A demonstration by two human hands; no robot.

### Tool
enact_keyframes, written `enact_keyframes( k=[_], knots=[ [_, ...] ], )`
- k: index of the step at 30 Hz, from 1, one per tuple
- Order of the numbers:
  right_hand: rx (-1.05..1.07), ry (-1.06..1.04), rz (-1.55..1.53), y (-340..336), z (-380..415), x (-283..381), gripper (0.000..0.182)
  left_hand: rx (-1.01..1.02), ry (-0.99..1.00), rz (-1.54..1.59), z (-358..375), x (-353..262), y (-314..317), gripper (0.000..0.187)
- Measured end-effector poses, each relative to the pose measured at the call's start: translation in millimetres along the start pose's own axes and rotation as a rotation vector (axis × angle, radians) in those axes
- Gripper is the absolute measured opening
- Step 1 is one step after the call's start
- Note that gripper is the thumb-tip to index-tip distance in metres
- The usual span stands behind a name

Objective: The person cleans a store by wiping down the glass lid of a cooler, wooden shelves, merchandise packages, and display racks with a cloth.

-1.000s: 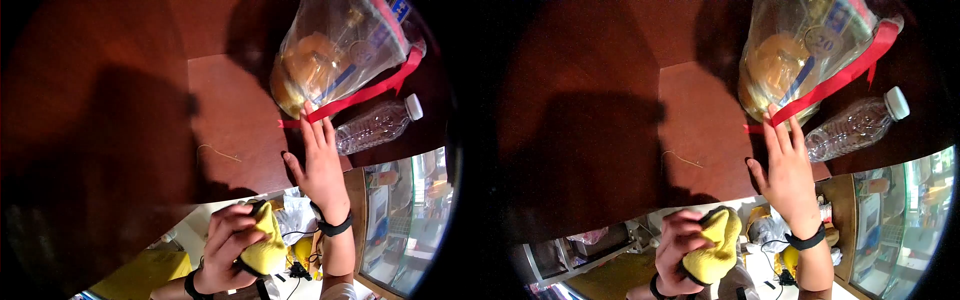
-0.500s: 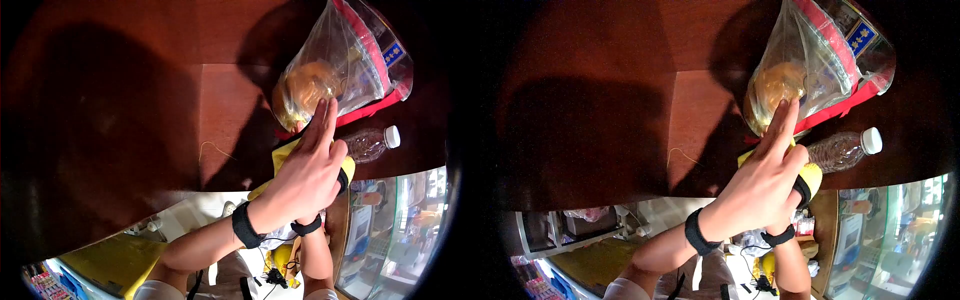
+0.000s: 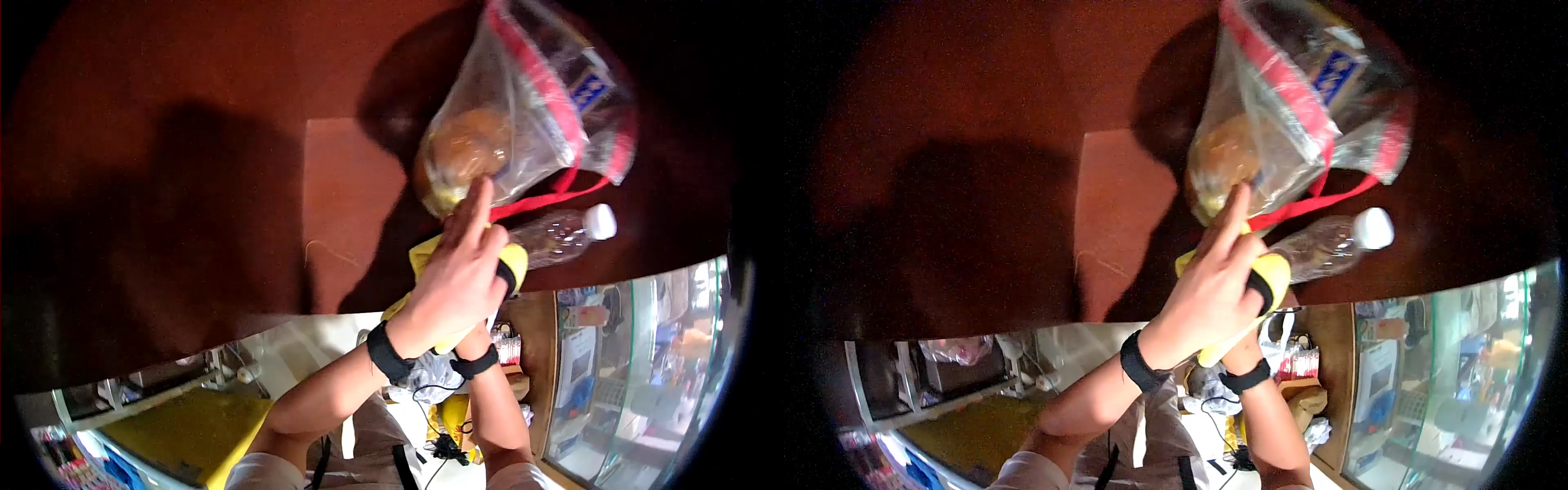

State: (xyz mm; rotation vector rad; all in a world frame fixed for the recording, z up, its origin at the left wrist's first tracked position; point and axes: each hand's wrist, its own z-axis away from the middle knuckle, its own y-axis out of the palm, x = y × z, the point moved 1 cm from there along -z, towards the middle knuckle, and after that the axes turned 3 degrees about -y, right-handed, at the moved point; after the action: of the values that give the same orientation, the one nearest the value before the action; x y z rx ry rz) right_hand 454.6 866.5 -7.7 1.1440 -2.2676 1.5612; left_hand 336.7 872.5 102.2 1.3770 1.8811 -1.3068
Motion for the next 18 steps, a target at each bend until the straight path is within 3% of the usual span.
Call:
enact_keyframes(
  k=[9,12,13,14,16,18],
  knots=[
    [-0.041,0.186,-0.374,29,35,-29,0.068,-0.013,-0.03,-0.023,-21,-28,-14,0.038],
    [0.085,0.264,-0.618,60,78,-55,0.069,-0.082,0.004,0.009,-26,-39,-17,0.039],
    [0.165,0.393,-0.702,55,66,-49,0.077,-0.118,0.043,-0.017,-29,-43,-20,0.04],
    [0.296,0.362,-0.581,46,46,-44,0.072,-0.122,0.028,0.028,-32,-59,-29,0.04],
    [-0.017,0.171,-0.545,11,1,5,0.056,-0.093,0.018,0.045,-32,-70,-37,0.041],
    [0.002,0.122,-0.379,28,-8,-19,0.064,-0.142,0.098,-0.052,-22,-92,-45,0.044]
  ],
)
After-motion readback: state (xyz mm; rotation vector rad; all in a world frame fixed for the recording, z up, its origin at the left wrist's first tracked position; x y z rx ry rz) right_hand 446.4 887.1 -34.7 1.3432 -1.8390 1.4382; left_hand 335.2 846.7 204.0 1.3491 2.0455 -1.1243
